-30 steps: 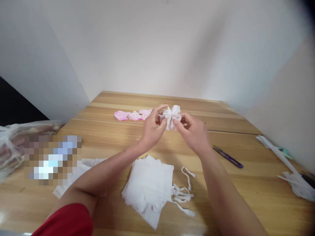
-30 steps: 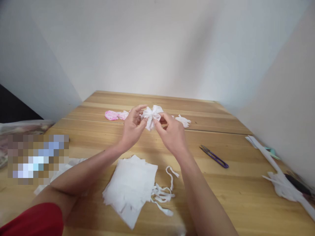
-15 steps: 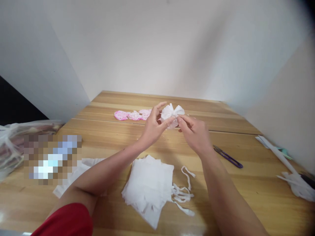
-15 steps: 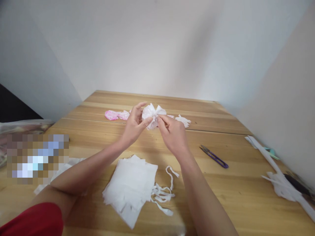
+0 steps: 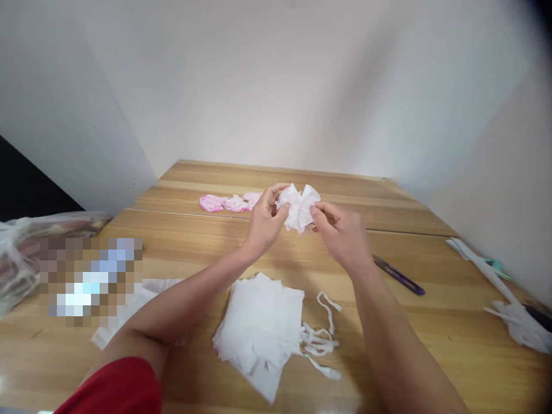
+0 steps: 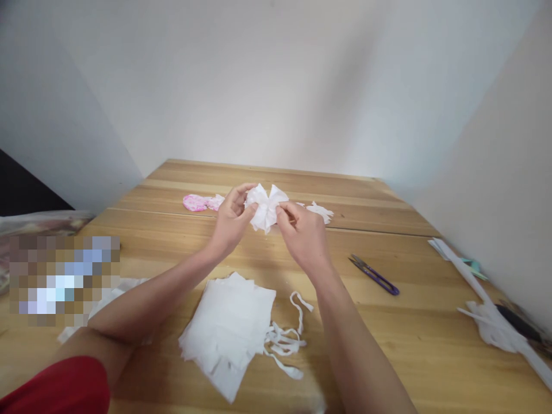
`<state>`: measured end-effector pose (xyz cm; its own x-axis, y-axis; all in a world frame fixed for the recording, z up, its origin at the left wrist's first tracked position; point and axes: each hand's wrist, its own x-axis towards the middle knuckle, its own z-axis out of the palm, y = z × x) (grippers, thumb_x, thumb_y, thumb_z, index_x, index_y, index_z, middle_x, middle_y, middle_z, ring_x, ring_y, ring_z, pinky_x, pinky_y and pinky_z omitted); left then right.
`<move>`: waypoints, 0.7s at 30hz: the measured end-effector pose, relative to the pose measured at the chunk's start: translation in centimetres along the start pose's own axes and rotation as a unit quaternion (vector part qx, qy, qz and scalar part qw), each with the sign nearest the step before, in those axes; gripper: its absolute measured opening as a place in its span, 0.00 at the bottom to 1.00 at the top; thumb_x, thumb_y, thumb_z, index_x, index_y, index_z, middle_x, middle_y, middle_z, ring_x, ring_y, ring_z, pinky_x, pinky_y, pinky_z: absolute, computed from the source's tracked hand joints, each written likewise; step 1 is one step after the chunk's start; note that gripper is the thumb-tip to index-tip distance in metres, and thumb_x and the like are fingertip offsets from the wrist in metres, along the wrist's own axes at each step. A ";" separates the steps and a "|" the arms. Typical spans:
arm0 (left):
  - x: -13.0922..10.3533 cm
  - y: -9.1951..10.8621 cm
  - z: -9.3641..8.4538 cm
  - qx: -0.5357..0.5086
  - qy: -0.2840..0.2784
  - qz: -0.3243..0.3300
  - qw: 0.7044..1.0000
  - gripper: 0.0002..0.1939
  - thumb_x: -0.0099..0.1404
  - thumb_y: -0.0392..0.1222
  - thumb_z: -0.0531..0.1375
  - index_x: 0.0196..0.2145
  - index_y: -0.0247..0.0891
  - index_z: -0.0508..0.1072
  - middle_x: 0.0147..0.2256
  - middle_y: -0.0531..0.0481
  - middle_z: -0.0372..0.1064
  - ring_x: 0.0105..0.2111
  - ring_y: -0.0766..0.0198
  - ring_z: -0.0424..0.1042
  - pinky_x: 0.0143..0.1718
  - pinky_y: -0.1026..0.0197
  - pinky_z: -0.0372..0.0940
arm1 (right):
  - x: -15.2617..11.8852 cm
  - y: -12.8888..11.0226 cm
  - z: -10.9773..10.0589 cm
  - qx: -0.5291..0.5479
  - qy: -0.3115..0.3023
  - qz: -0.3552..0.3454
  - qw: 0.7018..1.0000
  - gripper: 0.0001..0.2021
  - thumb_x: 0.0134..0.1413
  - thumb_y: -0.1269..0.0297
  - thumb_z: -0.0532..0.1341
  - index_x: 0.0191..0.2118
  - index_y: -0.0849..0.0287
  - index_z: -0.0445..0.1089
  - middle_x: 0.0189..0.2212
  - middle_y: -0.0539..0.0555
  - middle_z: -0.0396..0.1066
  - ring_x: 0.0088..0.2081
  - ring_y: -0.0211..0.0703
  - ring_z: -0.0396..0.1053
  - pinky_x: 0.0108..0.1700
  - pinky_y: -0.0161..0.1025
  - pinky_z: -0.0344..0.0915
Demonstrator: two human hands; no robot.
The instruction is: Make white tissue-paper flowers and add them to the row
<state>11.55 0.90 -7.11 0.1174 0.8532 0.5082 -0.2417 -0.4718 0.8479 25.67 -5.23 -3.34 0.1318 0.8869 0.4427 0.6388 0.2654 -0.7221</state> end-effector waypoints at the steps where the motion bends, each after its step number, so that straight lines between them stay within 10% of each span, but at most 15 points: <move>1: 0.0 0.0 0.0 0.000 0.000 0.002 1.000 0.18 0.62 0.33 0.58 0.50 0.37 0.67 0.43 0.47 0.70 0.39 0.66 0.70 0.37 0.65 0.65 | 0.0 -0.1 0.0 0.006 0.000 0.002 1.000 0.12 0.58 0.58 0.56 0.34 0.58 0.75 0.28 0.51 0.75 0.32 0.43 0.73 0.35 0.38 0.69; 14: -0.2 0.6 0.2 -0.024 -0.003 -0.031 0.999 0.18 0.62 0.33 0.57 0.50 0.38 0.65 0.37 0.48 0.70 0.33 0.67 0.69 0.32 0.66 0.64 | 0.4 0.1 0.0 0.106 0.019 0.065 0.992 0.11 0.53 0.57 0.59 0.28 0.58 0.71 0.23 0.50 0.72 0.24 0.39 0.69 0.27 0.36 0.66; 21: -0.7 0.2 0.3 0.020 -0.036 0.028 0.999 0.19 0.63 0.34 0.57 0.52 0.41 0.66 0.48 0.45 0.70 0.44 0.63 0.71 0.41 0.64 0.67 | 0.1 -0.1 0.3 -0.009 0.038 -0.022 0.999 0.11 0.53 0.58 0.62 0.40 0.56 0.74 0.33 0.51 0.75 0.30 0.39 0.68 0.33 0.36 0.64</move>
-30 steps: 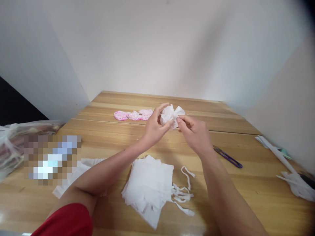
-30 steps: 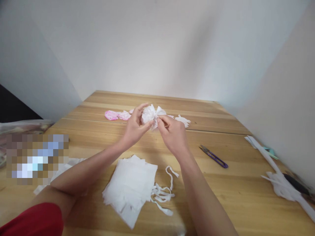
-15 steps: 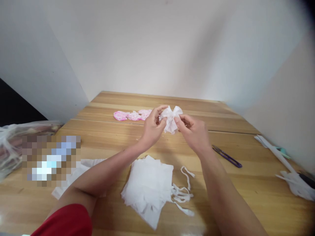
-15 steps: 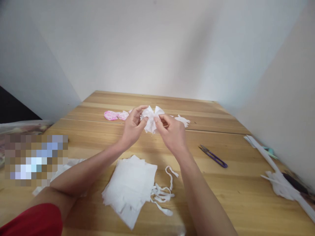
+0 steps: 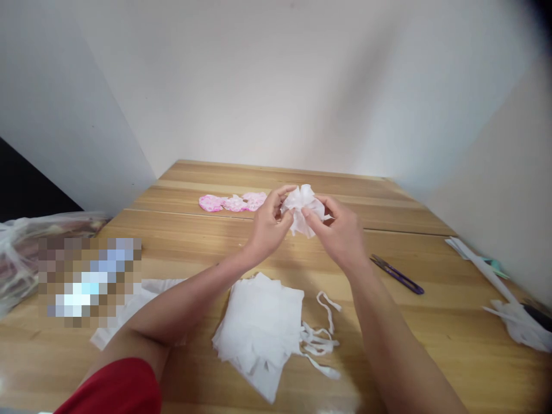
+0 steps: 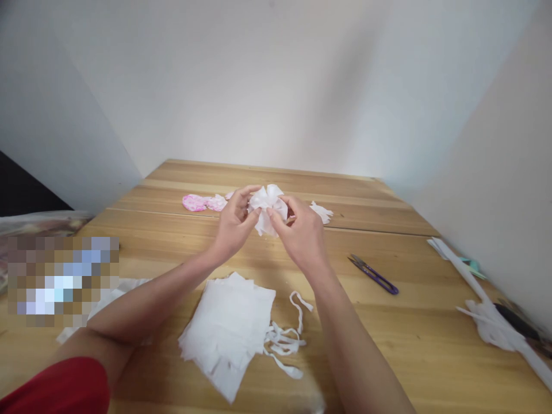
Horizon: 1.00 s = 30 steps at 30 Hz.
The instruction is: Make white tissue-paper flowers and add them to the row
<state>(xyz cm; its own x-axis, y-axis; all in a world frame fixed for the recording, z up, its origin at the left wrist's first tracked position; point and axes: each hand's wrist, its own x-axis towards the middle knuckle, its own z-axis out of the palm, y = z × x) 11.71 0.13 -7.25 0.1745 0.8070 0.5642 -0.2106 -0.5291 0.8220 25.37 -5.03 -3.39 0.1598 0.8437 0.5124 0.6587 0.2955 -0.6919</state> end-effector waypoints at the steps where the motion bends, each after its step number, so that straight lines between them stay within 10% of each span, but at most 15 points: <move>1: -0.1 0.0 0.0 0.011 -0.004 0.010 1.000 0.19 0.63 0.34 0.57 0.52 0.41 0.66 0.49 0.45 0.69 0.45 0.63 0.71 0.42 0.63 0.67 | 0.0 0.0 0.0 -0.007 0.003 -0.004 1.000 0.10 0.53 0.59 0.61 0.38 0.56 0.74 0.32 0.51 0.75 0.29 0.39 0.68 0.32 0.36 0.63; 18: 0.3 0.7 0.3 -0.039 -0.002 -0.021 0.999 0.19 0.61 0.31 0.56 0.50 0.40 0.66 0.41 0.48 0.71 0.36 0.67 0.70 0.33 0.65 0.65 | 0.2 0.5 -0.3 0.035 0.053 0.028 0.998 0.21 0.58 0.51 0.56 0.19 0.57 0.60 0.16 0.46 0.52 0.22 0.35 0.52 0.24 0.35 0.50; 30: 0.4 0.4 -0.2 0.032 0.014 0.007 0.999 0.26 0.60 0.38 0.62 0.55 0.42 0.62 0.49 0.46 0.69 0.44 0.62 0.70 0.44 0.60 0.67 | 0.0 0.2 0.4 0.108 -0.017 0.052 0.993 0.14 0.52 0.61 0.61 0.45 0.58 0.74 0.34 0.52 0.75 0.30 0.39 0.69 0.33 0.37 0.67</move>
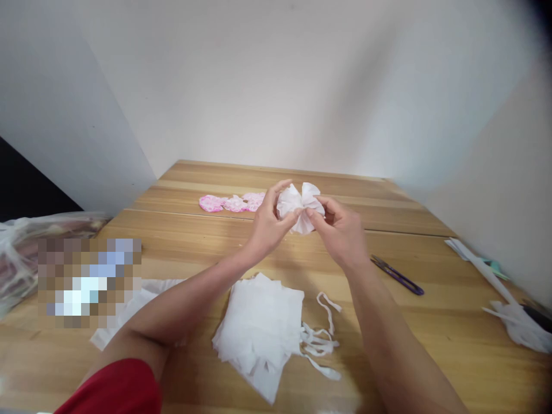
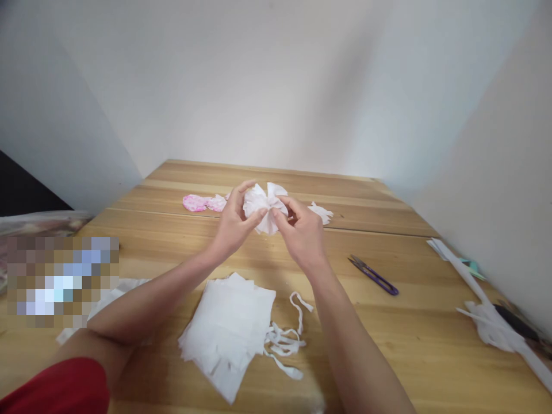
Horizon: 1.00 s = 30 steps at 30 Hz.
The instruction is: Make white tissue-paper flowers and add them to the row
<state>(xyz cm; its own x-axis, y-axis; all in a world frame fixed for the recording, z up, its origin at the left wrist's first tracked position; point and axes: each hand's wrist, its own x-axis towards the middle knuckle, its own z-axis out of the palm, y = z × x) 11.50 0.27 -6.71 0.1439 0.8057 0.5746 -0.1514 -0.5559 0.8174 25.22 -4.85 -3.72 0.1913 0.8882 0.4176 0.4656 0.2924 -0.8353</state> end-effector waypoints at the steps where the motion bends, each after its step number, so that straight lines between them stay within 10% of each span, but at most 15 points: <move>1: 0.0 -0.1 0.0 0.021 0.000 -0.003 1.000 0.27 0.59 0.38 0.63 0.55 0.41 0.63 0.50 0.45 0.68 0.46 0.61 0.69 0.46 0.59 0.66 | 0.0 0.0 0.0 0.001 -0.001 0.001 1.000 0.15 0.52 0.61 0.61 0.45 0.58 0.74 0.34 0.52 0.75 0.30 0.39 0.69 0.33 0.37 0.67; 30: 0.6 0.3 -0.6 0.007 0.055 -0.032 0.998 0.20 0.60 0.38 0.61 0.51 0.38 0.66 0.52 0.44 0.69 0.51 0.58 0.68 0.53 0.57 0.63 | -0.3 -0.9 -0.1 -0.114 -0.089 -0.053 0.988 0.25 0.53 0.67 0.59 0.58 0.53 0.64 0.41 0.55 0.76 0.37 0.45 0.73 0.37 0.42 0.71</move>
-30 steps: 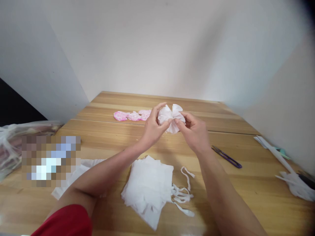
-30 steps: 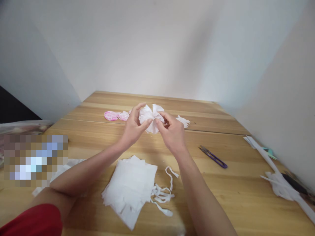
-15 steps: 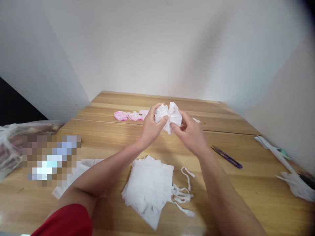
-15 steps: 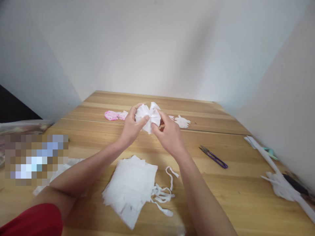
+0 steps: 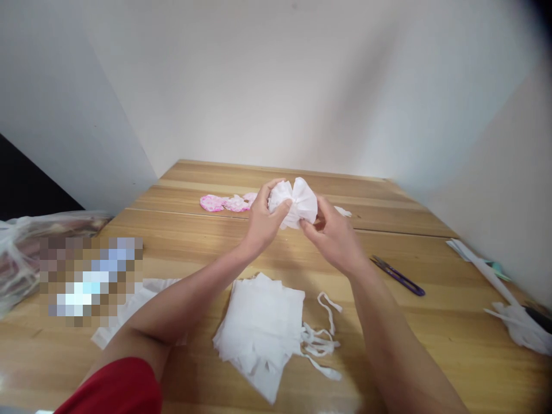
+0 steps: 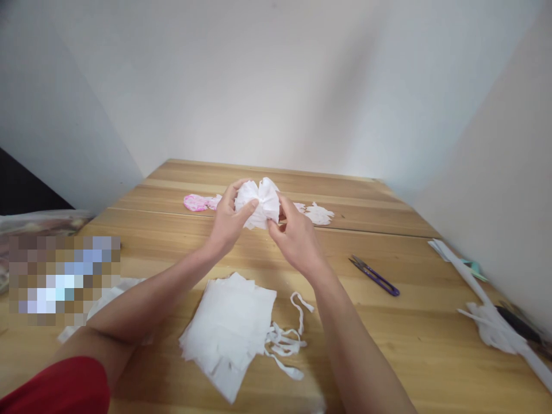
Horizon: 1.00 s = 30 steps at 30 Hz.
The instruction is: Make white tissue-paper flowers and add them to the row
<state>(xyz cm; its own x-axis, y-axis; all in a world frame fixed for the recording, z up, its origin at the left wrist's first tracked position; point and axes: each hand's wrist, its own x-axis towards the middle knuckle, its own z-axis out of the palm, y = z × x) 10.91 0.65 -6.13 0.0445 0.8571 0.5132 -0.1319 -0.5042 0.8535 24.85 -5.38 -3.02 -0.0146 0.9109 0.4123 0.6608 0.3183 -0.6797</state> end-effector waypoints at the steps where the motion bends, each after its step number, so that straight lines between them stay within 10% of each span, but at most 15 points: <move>1: 0.1 0.0 0.0 -0.002 0.001 -0.001 1.000 0.20 0.60 0.38 0.61 0.51 0.38 0.66 0.51 0.44 0.69 0.51 0.58 0.68 0.53 0.57 0.63 | 0.0 0.1 -0.1 0.001 0.000 0.002 1.000 0.26 0.53 0.68 0.58 0.59 0.53 0.64 0.41 0.55 0.75 0.37 0.45 0.73 0.37 0.42 0.71; 8: 0.3 -0.4 -0.3 -0.009 0.002 -0.001 1.000 0.21 0.60 0.39 0.61 0.52 0.38 0.66 0.53 0.44 0.68 0.52 0.58 0.68 0.53 0.57 0.63 | 0.2 1.6 -0.4 0.044 0.000 -0.004 0.999 0.25 0.57 0.67 0.55 0.62 0.52 0.61 0.42 0.55 0.75 0.38 0.44 0.73 0.40 0.46 0.72; 15: 0.0 -0.1 0.0 0.013 -0.006 0.002 1.000 0.21 0.60 0.38 0.60 0.51 0.39 0.66 0.53 0.44 0.68 0.51 0.59 0.68 0.51 0.57 0.63 | -1.3 -0.7 -1.2 0.054 0.161 -0.077 0.982 0.18 0.61 0.66 0.55 0.56 0.50 0.67 0.41 0.53 0.76 0.39 0.42 0.74 0.41 0.43 0.73; 21: -0.4 0.1 0.2 0.024 -0.024 -0.006 0.999 0.12 0.61 0.40 0.59 0.43 0.38 0.69 0.41 0.48 0.72 0.40 0.64 0.70 0.41 0.62 0.64 | -1.3 -1.0 -0.4 -0.038 0.091 -0.156 0.983 0.12 0.61 0.69 0.55 0.45 0.54 0.74 0.36 0.52 0.78 0.36 0.41 0.75 0.40 0.40 0.71; 30: -0.5 0.4 0.0 -0.074 -0.049 -0.045 0.995 0.10 0.65 0.48 0.57 0.35 0.37 0.70 0.31 0.51 0.68 0.30 0.69 0.65 0.31 0.67 0.63 | -0.7 -0.6 -0.3 -0.038 0.038 -0.097 0.994 0.16 0.56 0.66 0.59 0.51 0.53 0.71 0.43 0.56 0.74 0.39 0.44 0.73 0.34 0.40 0.72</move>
<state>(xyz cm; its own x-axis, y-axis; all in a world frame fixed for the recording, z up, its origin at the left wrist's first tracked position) 10.85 -0.01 -6.03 0.1573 0.8801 0.4479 -0.2678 -0.3985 0.8772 24.65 -6.31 -2.70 -0.0919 0.8110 0.5778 0.7060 0.4623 -0.5366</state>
